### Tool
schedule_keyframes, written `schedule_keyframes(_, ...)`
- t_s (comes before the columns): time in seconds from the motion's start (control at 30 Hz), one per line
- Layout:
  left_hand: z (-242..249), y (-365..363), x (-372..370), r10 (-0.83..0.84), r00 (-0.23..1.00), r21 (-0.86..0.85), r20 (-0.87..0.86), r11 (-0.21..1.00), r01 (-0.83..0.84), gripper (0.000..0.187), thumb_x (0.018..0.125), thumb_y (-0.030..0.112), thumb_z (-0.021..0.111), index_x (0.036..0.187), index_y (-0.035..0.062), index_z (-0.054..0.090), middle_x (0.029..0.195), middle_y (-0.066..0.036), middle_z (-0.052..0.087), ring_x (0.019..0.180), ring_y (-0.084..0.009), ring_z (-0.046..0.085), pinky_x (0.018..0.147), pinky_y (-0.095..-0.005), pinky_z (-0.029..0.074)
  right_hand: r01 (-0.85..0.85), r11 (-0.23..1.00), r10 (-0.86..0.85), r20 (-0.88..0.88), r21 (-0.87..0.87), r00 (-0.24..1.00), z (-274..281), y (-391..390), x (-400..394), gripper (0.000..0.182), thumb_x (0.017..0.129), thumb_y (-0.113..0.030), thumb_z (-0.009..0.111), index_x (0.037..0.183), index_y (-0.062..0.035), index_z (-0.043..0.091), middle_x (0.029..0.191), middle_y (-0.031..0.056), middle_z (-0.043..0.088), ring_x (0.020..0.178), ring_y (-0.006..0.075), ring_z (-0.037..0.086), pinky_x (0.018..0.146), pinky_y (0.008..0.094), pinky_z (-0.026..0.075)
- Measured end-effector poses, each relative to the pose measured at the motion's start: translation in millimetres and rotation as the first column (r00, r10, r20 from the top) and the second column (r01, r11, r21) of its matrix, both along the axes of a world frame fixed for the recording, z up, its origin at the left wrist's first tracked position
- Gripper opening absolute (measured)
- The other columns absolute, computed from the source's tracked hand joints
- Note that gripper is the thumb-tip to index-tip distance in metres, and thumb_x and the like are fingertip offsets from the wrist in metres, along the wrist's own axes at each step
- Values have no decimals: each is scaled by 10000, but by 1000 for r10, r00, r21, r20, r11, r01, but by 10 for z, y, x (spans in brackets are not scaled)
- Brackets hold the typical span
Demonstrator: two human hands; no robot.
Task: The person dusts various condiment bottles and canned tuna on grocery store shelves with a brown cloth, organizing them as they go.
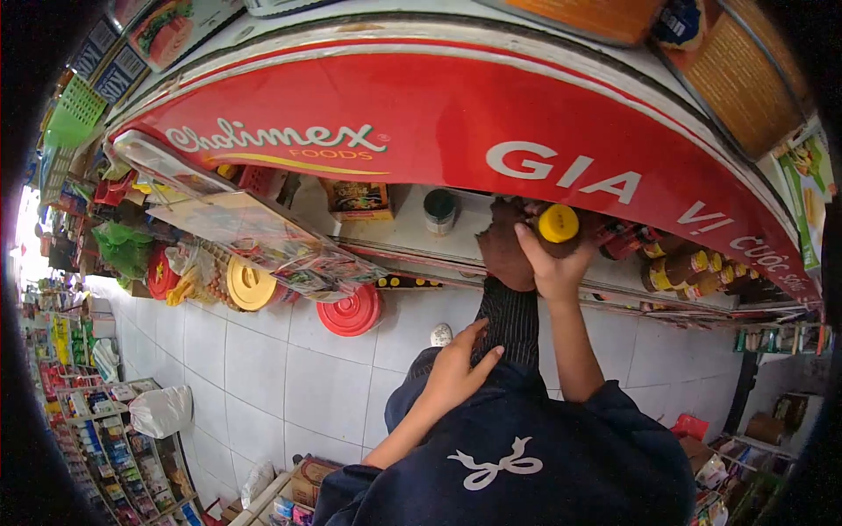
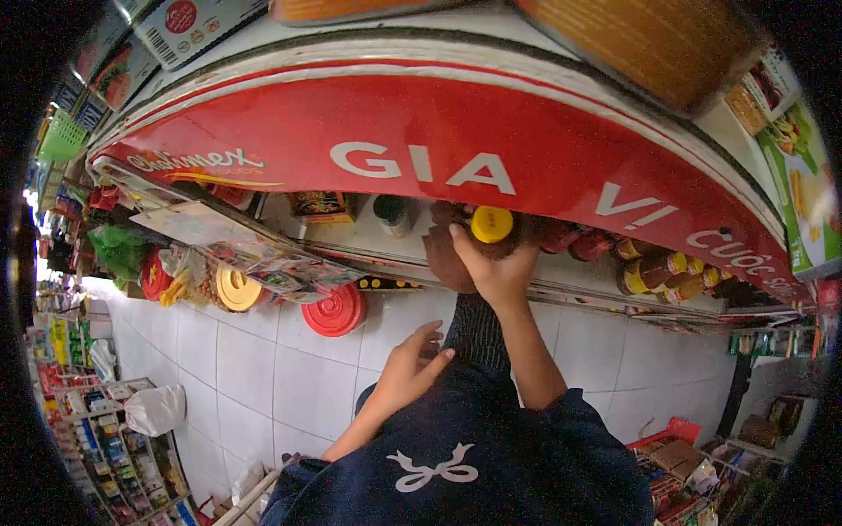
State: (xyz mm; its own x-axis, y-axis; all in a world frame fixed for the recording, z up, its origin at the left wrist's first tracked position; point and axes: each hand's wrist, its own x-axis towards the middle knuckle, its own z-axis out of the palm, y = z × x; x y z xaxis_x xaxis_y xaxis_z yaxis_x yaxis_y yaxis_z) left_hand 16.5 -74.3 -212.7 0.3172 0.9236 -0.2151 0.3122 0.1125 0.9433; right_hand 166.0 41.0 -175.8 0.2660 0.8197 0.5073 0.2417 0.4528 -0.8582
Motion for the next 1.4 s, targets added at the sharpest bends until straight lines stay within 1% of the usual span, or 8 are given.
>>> schedule_keyframes(0.1,-22,13,-8,-16,1000,-4,-6,1000,16,437,794,251,560,1099,-50,477,962,-252,558,911,-330,567,786,-362,443,87,996,-87,121,9,989,17,32,18,354,649,-20,679,955,9,503,929,70,558,856,154,534,782,291,420)
schedule_keyframes(0.17,14,41,-16,-27,1000,35,-11,999,28,435,795,252,556,1102,-45,475,947,-251,561,899,-333,568,777,-363,445,99,990,-79,197,-95,977,-61,15,52,626,590,-196,753,1081,6,420,1008,134,511,923,252,503,828,354,383)
schedule_keyframes(0.3,28,78,-11,-40,995,127,-90,991,52,389,789,212,574,1084,-25,488,916,-220,582,855,-323,587,722,-349,467,40,990,-28,83,-137,996,-174,-54,60,625,581,-199,764,1067,15,434,990,141,531,910,255,523,820,345,397)
schedule_keyframes(0.43,-32,40,-44,-64,993,80,-95,994,72,391,792,235,566,1079,-20,492,918,-225,581,859,-336,581,732,-356,461,133,979,-102,195,-153,975,-406,-147,-15,567,599,-163,761,1032,37,455,956,121,566,890,199,542,808,314,415)
schedule_keyframes(0.9,-169,-184,54,-252,956,192,-150,941,279,401,787,261,570,1063,-22,506,961,-225,563,882,-361,550,751,-390,443,271,932,-170,369,-241,914,-831,-352,-26,623,581,-332,772,981,58,497,958,196,571,891,325,559,764,382,437)
schedule_keyframes(1.1,0,-192,-93,-180,979,128,-95,973,192,372,789,253,566,1030,-28,526,954,-217,570,882,-350,555,756,-386,445,210,934,-73,423,-288,903,-884,-349,82,592,604,-330,756,976,52,499,926,204,579,872,337,565,749,382,439)
schedule_keyframes(1.3,-201,-213,-153,-100,992,284,-82,951,119,367,792,249,558,1034,-25,531,919,-213,579,791,-336,574,693,-372,452,223,940,-78,474,-259,877,-866,-164,-71,564,622,-320,744,973,48,499,912,208,581,872,341,563,735,389,441)
schedule_keyframes(1.4,-160,-214,-183,-107,990,208,-88,970,123,368,789,243,558,1041,-24,529,916,-212,581,776,-335,574,683,-372,452,273,909,-70,532,-314,844,-873,-185,-60,529,644,-300,725,973,45,497,917,211,579,881,351,557,738,390,439)
